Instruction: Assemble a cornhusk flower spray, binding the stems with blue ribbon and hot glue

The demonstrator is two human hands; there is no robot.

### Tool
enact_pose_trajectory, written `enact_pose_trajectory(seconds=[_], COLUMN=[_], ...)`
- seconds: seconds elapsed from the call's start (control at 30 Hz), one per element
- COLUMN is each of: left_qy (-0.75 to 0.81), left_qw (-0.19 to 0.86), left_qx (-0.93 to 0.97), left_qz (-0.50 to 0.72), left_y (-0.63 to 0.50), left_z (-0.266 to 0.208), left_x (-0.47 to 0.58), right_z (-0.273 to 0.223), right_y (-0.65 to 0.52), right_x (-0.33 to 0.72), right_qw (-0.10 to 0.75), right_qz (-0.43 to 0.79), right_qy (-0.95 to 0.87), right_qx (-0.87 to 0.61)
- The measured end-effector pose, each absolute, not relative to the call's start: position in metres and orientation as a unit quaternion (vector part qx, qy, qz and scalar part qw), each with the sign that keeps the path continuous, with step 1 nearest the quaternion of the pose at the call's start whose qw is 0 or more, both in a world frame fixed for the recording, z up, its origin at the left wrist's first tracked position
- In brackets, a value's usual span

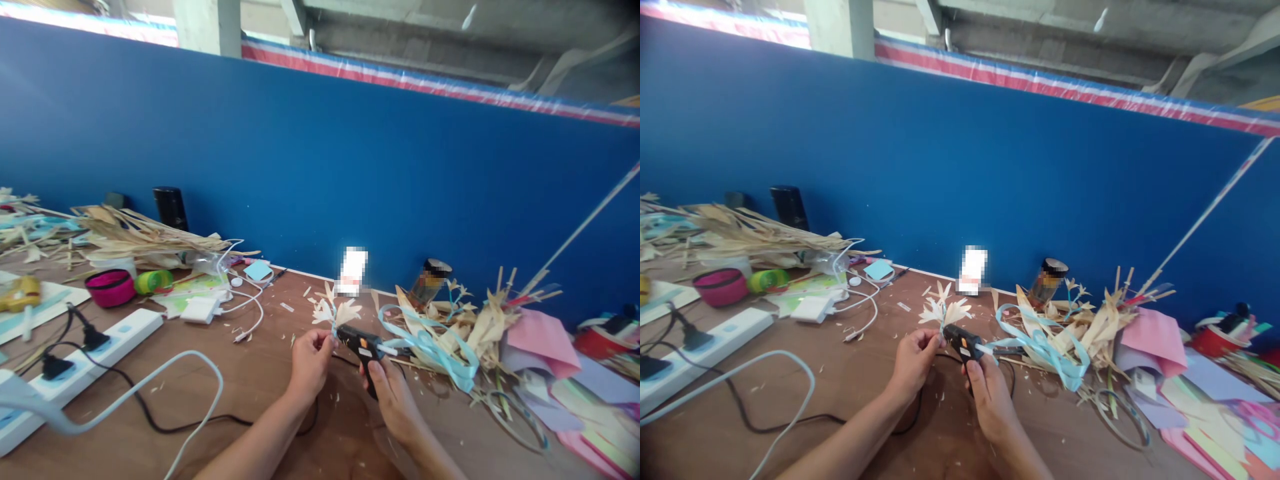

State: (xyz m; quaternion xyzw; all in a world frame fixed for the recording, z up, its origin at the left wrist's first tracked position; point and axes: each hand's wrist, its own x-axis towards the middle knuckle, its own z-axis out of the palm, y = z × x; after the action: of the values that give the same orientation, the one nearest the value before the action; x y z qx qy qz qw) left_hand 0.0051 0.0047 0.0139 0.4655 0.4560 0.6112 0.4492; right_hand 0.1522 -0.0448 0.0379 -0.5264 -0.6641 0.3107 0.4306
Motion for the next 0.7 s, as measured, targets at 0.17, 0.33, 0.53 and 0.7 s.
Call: enact_pose_trajectory(seconds=[0.17,0.33,0.53,0.7], left_qy=[0.461,0.455,0.468,0.464], left_qw=[0.449,0.445,0.435,0.436], left_qx=[0.467,0.480,0.479,0.483], left_qz=[0.606,0.604,0.603,0.601], left_y=[0.0036,0.0025,0.0022,0.0023], left_z=[0.0149,0.0164,0.0171,0.0164], left_x=[0.0048,0.0054,0.0047,0.0041], right_z=[0.0435,0.0395,0.0401,0.0431], right_y=[-0.0464,-0.0459,-0.0464,-0.0463], right_x=[0.1518,0.1514,0.1519,0.1508], right_qw=[0.433,0.419,0.427,0.428], right_qz=[0.317,0.313,0.304,0.320], right_qy=[-0.661,-0.670,-0.662,-0.667], right_qx=[-0.525,-0.527,-0.536,-0.519])
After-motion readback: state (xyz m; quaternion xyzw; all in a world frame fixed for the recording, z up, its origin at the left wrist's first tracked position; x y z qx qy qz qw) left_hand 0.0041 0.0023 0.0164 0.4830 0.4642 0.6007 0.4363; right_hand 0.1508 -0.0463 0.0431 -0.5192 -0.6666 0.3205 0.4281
